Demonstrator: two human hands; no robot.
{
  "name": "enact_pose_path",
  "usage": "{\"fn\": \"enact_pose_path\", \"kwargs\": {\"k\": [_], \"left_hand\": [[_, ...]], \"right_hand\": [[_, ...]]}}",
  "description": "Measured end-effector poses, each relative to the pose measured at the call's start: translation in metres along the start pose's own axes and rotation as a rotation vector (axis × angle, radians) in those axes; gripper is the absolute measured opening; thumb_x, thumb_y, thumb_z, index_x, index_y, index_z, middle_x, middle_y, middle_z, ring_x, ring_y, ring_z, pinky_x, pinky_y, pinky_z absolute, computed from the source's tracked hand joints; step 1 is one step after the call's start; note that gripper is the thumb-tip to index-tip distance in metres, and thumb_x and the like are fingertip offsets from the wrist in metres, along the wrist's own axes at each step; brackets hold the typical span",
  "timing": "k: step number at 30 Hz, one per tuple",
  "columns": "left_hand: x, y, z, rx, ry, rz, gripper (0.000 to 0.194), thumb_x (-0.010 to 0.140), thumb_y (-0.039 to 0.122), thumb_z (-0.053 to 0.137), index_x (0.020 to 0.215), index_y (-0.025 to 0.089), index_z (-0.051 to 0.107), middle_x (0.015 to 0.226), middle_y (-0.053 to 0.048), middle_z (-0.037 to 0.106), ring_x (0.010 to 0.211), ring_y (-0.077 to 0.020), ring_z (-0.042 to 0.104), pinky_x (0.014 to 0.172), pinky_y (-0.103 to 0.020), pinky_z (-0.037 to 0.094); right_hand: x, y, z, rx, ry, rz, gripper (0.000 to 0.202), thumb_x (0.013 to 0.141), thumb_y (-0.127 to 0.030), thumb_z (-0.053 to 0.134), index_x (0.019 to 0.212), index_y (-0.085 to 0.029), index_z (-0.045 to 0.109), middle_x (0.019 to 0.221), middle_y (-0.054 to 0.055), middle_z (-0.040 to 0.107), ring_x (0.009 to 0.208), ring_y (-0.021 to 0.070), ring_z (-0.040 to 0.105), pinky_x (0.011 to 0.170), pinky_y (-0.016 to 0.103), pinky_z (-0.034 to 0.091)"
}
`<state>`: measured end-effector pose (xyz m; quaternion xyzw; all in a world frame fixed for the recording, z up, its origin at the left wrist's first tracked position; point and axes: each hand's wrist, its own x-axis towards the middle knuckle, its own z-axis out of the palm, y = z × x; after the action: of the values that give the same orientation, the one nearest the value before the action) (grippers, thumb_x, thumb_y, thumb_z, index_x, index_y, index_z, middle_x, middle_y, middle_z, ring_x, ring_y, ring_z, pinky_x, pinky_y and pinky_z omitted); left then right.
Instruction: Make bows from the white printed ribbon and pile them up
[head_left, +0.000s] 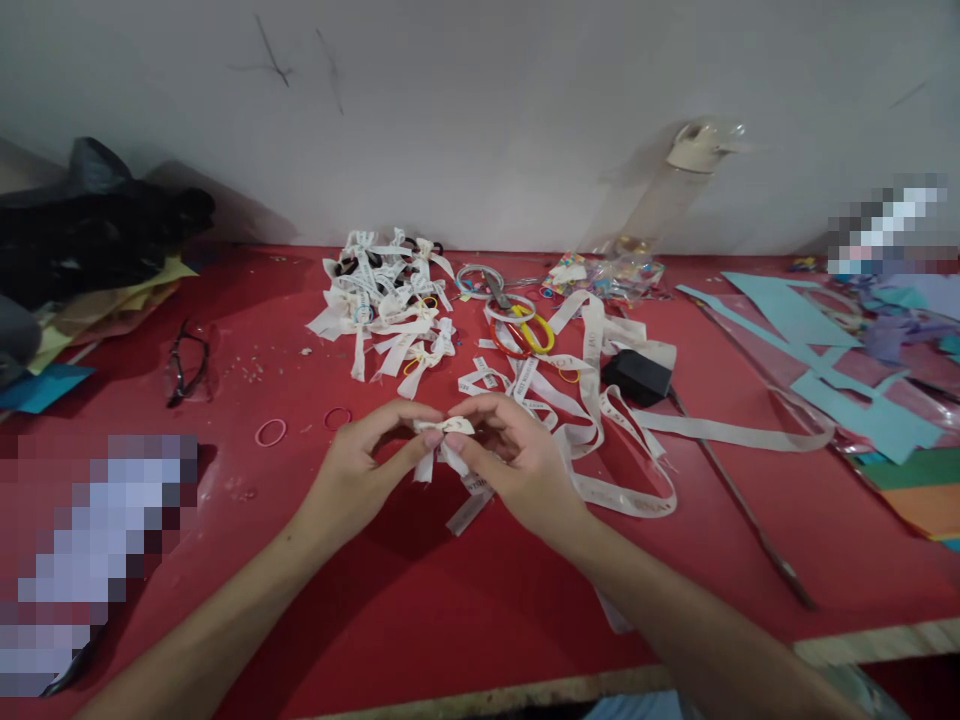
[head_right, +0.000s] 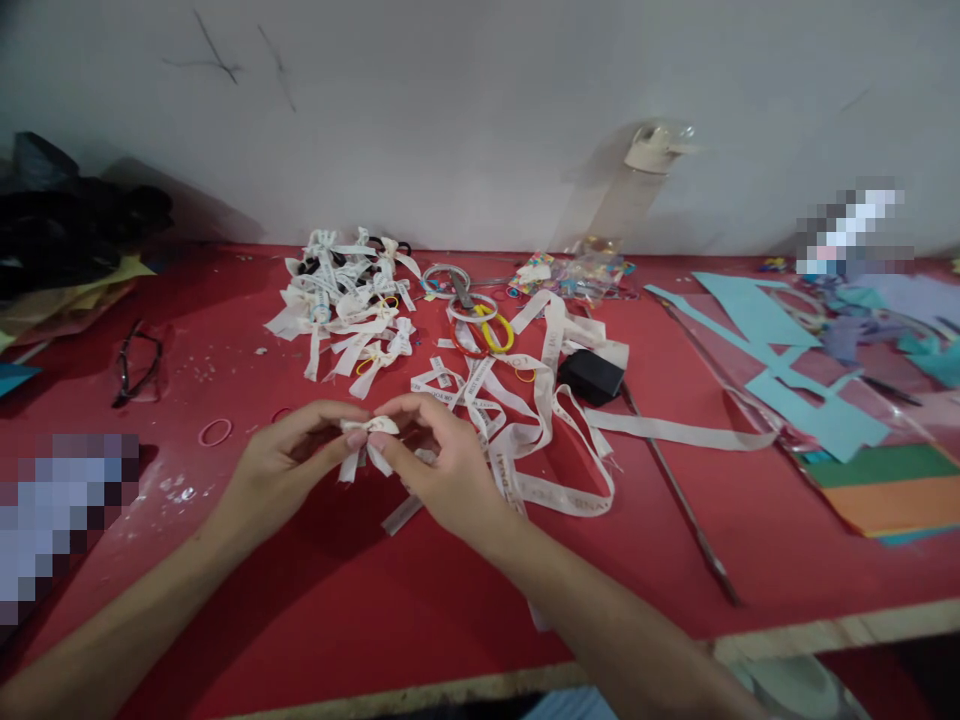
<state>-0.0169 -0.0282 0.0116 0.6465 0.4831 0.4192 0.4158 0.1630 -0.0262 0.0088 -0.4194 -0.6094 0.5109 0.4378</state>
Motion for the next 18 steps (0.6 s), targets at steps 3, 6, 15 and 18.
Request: {"fn": "enact_pose_path", "kwargs": {"k": [3, 6, 15, 18], "left_hand": [[-0.0021, 0.0011, 0.0004, -0.004, 0.057, -0.005, 0.015, 0.081, 0.032, 0.068, 0.089, 0.019, 0.066, 0.085, -0.002, 0.07, 0.079, -0.0139, 0.065, 0.073, -0.023, 0.053], [-0.0046, 0.0021, 0.0024, -0.017, 0.111, 0.0, 0.014, 0.079, 0.031, 0.07, 0.084, 0.019, 0.065, 0.08, -0.001, 0.069, 0.076, -0.0133, 0.065, 0.07, -0.023, 0.053], [-0.0074, 0.0068, 0.0048, -0.039, 0.078, 0.028, 0.015, 0.081, 0.029, 0.069, 0.079, 0.018, 0.059, 0.081, -0.001, 0.067, 0.076, -0.0125, 0.064, 0.072, -0.024, 0.053], [-0.0068, 0.0075, 0.0045, -0.074, 0.047, 0.019, 0.011, 0.082, 0.028, 0.067, 0.086, 0.019, 0.061, 0.082, 0.0, 0.066, 0.076, -0.0118, 0.063, 0.072, -0.022, 0.053]], "right_hand": [[0.0004, -0.0012, 0.0003, 0.046, 0.01, 0.011, 0.017, 0.086, -0.028, 0.063, 0.102, -0.024, 0.06, 0.097, 0.003, 0.064, 0.082, 0.0134, 0.063, 0.067, 0.024, 0.053], [0.0005, -0.0014, 0.002, 0.111, 0.023, 0.026, 0.014, 0.085, -0.03, 0.064, 0.097, -0.024, 0.062, 0.096, 0.002, 0.065, 0.081, 0.0135, 0.063, 0.065, 0.024, 0.053], [-0.0005, -0.0042, 0.0025, 0.068, 0.082, -0.004, 0.011, 0.085, -0.033, 0.063, 0.086, -0.023, 0.066, 0.084, 0.001, 0.069, 0.073, 0.0131, 0.063, 0.063, 0.023, 0.053], [-0.0015, -0.0051, 0.0021, 0.099, 0.059, -0.023, 0.009, 0.084, -0.03, 0.066, 0.089, -0.023, 0.066, 0.088, 0.002, 0.069, 0.078, 0.0139, 0.065, 0.067, 0.024, 0.054]]}}
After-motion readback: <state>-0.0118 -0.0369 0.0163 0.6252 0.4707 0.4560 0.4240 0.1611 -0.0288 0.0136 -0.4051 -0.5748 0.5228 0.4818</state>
